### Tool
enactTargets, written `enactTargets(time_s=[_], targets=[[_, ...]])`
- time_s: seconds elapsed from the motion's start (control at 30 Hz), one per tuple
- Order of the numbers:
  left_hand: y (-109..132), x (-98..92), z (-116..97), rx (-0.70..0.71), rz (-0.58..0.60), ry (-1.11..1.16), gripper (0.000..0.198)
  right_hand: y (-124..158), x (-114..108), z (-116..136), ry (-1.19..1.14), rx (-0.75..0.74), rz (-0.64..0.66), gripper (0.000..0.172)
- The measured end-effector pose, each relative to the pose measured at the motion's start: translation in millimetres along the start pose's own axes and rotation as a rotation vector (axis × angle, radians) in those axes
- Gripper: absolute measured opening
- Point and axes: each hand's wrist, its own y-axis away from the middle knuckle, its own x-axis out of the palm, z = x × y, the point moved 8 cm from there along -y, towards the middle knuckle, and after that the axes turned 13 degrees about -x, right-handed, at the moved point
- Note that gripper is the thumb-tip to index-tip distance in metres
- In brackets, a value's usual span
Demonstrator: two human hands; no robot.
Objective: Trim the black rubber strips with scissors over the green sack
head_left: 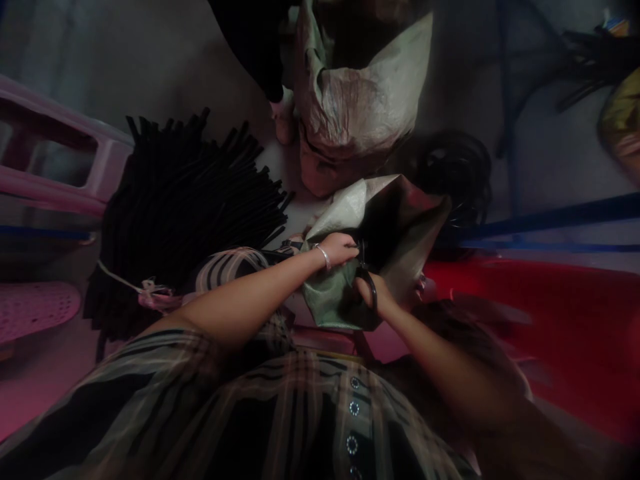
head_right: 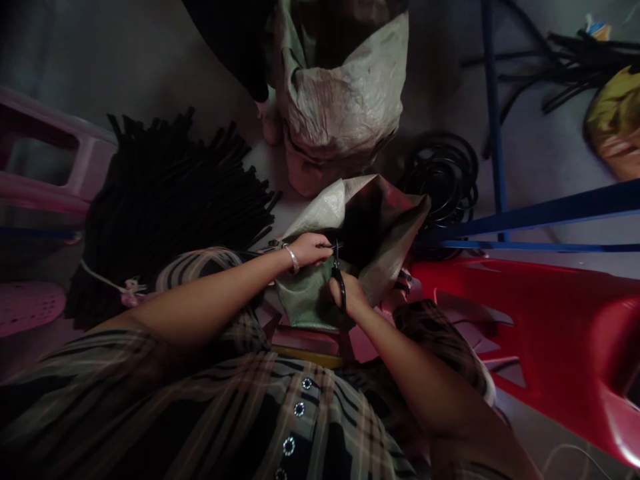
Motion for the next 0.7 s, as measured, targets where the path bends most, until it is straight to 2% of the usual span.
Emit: enactTargets(time_s=[0.23,0.3,0.43,0.7], targets=[[5.4,-19.6,-14.2,0.130,-0.216,-0.341,0.026,4.9,0.0,-6.0,-0.141,0.098,-0.078,0.017],[6.2,-23.9,-13.9,0.123,-0.251,-0.420,0.029,5.0,-2.9,-8.8,-0.190,0.125,-0.108,0.016],[4.6,-24.2,-10.9,0.108,-0.241,-0.493,0.031,3.6,-8.8,-9.8,-0.208,0.129,-0.130,0.019],[1.3,-18.8,-8.8,0.111,-0.203,-0.478,0.028,5.9,-7.2,-9.9,-0.214,0.154,-0.125,0.020]])
